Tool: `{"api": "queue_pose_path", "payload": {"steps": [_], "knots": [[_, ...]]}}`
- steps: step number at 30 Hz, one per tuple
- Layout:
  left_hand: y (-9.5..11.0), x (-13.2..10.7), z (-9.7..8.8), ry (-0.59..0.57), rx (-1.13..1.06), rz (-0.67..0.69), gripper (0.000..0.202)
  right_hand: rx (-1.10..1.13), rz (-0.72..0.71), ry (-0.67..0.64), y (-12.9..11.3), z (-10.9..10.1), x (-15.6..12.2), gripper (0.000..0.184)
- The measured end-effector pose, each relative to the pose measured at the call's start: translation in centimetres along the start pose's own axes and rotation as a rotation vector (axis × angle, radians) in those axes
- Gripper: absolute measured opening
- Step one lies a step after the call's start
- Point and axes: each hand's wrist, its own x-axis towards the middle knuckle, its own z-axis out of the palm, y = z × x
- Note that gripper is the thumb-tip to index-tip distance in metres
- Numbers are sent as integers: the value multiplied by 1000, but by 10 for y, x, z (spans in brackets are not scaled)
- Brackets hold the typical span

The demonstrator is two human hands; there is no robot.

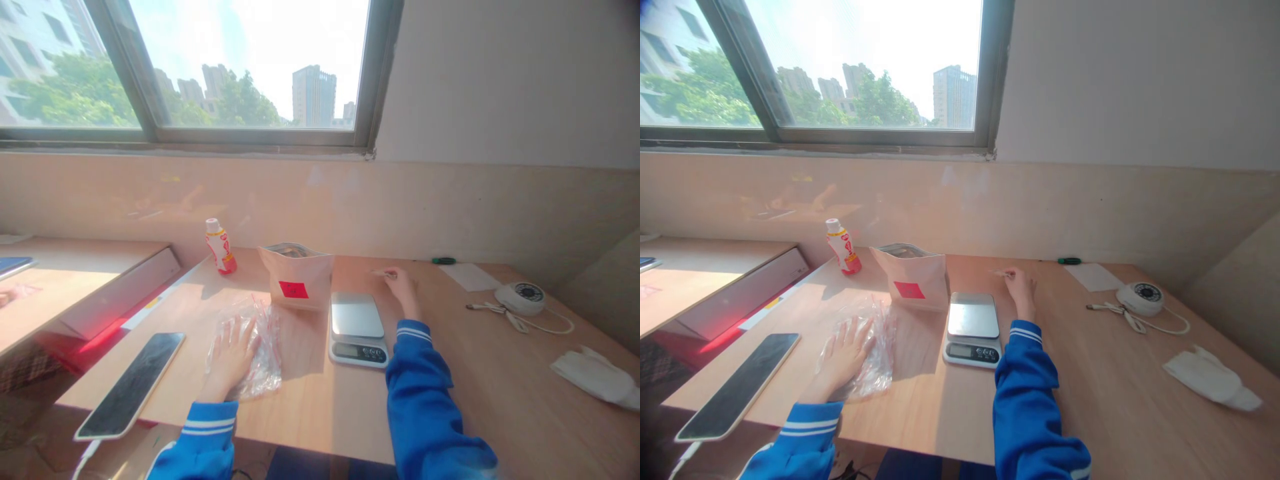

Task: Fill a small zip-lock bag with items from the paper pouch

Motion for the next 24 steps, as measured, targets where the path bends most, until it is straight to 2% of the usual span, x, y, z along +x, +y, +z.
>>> {"api": "queue_pose_path", "payload": {"steps": [3, 5, 9, 11, 12, 15, 18, 19, 22, 24], "knots": [[-2, 3, -7, 29, -104, 0, 49, 142, 31, 81, -17, -29, 4, 26], [-3, 4, -17, 100, -167, -13, 43, 307, -20, 99, -30, -50, 3, 31], [8, -1, -54, 328, -323, 5, 27, 514, -139, 34, -60, -87, -8, 33], [23, -7, -76, 426, -528, 48, 25, 569, -172, -3, -76, -103, -18, 34], [34, -10, -86, 434, -668, 110, 26, 601, -195, -43, -85, -110, -23, 34], [73, -21, -107, 309, -1079, 252, 34, 700, -257, -215, -111, -127, -40, 33], [108, -31, -115, 151, -1299, 377, 42, 780, -304, -372, -134, -134, -54, 33], [116, -33, -116, 65, -1369, 410, 41, 801, -324, -417, -141, -133, -56, 34], [126, -39, -114, -148, -1502, 460, 33, 816, -395, -562, -156, -122, -60, 34], [123, -42, -112, -213, -1522, 474, 33, 792, -454, -654, -163, -112, -61, 32]]}}
